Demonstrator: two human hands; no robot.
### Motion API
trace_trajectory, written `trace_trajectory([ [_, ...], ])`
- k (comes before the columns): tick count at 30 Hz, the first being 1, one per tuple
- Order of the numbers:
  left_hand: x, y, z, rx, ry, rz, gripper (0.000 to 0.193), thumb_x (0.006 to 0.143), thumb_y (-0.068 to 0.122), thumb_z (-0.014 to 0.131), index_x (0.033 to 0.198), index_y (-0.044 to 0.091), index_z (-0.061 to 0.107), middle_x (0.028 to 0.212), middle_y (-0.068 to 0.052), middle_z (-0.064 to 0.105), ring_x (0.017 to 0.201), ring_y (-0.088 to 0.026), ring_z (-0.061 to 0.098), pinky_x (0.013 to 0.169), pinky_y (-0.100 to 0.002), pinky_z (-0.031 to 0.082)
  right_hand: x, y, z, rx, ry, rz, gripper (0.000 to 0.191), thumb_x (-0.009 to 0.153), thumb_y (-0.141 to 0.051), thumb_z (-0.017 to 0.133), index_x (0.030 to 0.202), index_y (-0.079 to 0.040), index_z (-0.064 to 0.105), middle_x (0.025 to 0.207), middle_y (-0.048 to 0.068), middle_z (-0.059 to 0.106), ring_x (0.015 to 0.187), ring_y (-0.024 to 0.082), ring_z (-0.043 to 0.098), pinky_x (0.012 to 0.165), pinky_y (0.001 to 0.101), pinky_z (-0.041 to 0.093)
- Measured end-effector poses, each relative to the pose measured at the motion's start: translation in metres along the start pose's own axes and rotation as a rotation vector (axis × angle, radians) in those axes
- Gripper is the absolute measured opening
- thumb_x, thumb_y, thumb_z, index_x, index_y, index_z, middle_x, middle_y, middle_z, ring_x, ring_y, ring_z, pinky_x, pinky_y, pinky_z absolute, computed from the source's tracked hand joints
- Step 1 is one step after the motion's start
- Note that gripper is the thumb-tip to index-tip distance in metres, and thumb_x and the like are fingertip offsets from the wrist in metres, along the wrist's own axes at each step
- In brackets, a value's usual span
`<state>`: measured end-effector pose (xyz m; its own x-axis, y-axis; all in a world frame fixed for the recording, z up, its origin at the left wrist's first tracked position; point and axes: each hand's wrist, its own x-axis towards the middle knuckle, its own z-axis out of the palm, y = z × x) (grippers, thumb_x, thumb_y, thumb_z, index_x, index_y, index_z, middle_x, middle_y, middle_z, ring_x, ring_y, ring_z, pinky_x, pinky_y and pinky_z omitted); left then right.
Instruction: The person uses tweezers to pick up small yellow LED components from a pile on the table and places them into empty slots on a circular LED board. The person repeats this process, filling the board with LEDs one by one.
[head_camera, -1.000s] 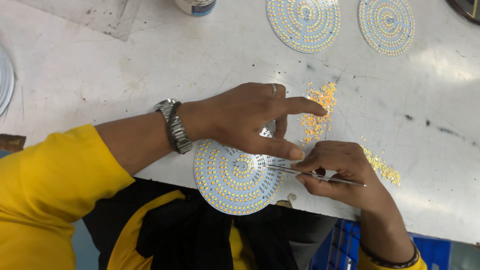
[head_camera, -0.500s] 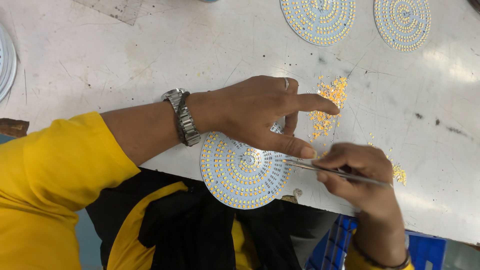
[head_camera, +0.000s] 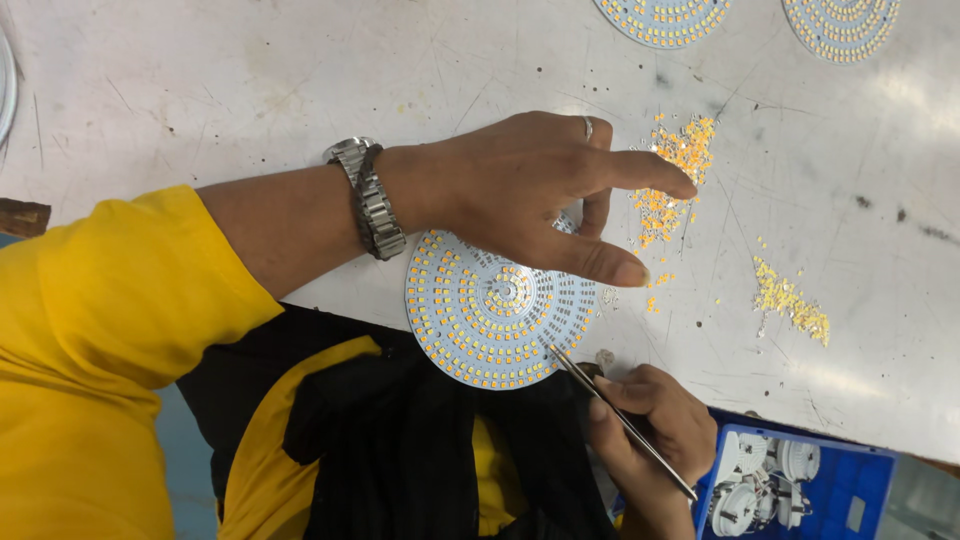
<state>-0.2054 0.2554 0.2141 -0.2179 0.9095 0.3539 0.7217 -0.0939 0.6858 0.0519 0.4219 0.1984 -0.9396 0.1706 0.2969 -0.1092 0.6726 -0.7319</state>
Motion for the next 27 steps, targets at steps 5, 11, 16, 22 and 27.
trace_trajectory([
  [5, 0.000, 0.000, 0.000, 0.023, -0.002, 0.004, 0.078, 0.096, 0.068, 0.056, 0.149, 0.012, 0.051, 0.072, 0.003, 0.078, 0.091, -0.020, 0.068, 0.090, -0.038, 0.051, 0.014, -0.003, -0.003, -0.021, -0.069, -0.068, 0.016, 0.079, -0.010, 0.079, 0.083, -0.001, 0.066, 0.066, 0.006, 0.062, 0.053, 0.012, 0.056, 0.051, 0.0248, 0.038],
  [11, 0.001, 0.004, -0.002, 0.030, -0.027, -0.030, 0.079, 0.094, 0.068, 0.057, 0.148, 0.012, 0.051, 0.074, 0.003, 0.078, 0.092, -0.019, 0.064, 0.084, -0.039, 0.051, 0.016, -0.005, -0.004, -0.005, -0.107, -0.055, 0.016, 0.079, -0.010, 0.080, 0.082, -0.002, 0.067, 0.066, 0.006, 0.063, 0.053, 0.011, 0.057, 0.050, 0.0245, 0.040],
  [16, 0.000, 0.009, -0.007, 0.032, -0.048, -0.061, 0.078, 0.091, 0.065, 0.061, 0.149, 0.013, 0.052, 0.079, 0.002, 0.079, 0.093, -0.021, 0.061, 0.082, -0.041, 0.050, 0.012, -0.004, -0.012, 0.020, -0.028, -0.026, 0.015, 0.077, -0.009, 0.080, 0.085, -0.001, 0.070, 0.065, 0.005, 0.062, 0.052, 0.011, 0.055, 0.049, 0.0243, 0.037],
  [22, -0.001, 0.015, -0.011, -0.005, -0.053, -0.082, 0.078, 0.088, 0.063, 0.063, 0.146, 0.012, 0.056, 0.085, 0.003, 0.079, 0.091, -0.019, 0.062, 0.081, -0.038, 0.051, 0.010, 0.001, -0.033, -0.061, 0.021, 0.161, 0.013, 0.076, -0.005, 0.076, 0.085, 0.001, 0.070, 0.067, 0.005, 0.064, 0.054, 0.011, 0.054, 0.051, 0.0228, 0.039],
  [27, -0.004, 0.017, -0.012, -0.013, -0.024, -0.054, 0.079, 0.086, 0.063, 0.065, 0.145, 0.011, 0.057, 0.086, 0.003, 0.079, 0.091, -0.020, 0.062, 0.083, -0.038, 0.051, 0.009, 0.011, -0.032, -0.106, 0.105, 0.139, 0.010, 0.080, -0.004, 0.075, 0.086, 0.001, 0.070, 0.070, 0.004, 0.065, 0.059, 0.008, 0.056, 0.055, 0.0216, 0.041],
])
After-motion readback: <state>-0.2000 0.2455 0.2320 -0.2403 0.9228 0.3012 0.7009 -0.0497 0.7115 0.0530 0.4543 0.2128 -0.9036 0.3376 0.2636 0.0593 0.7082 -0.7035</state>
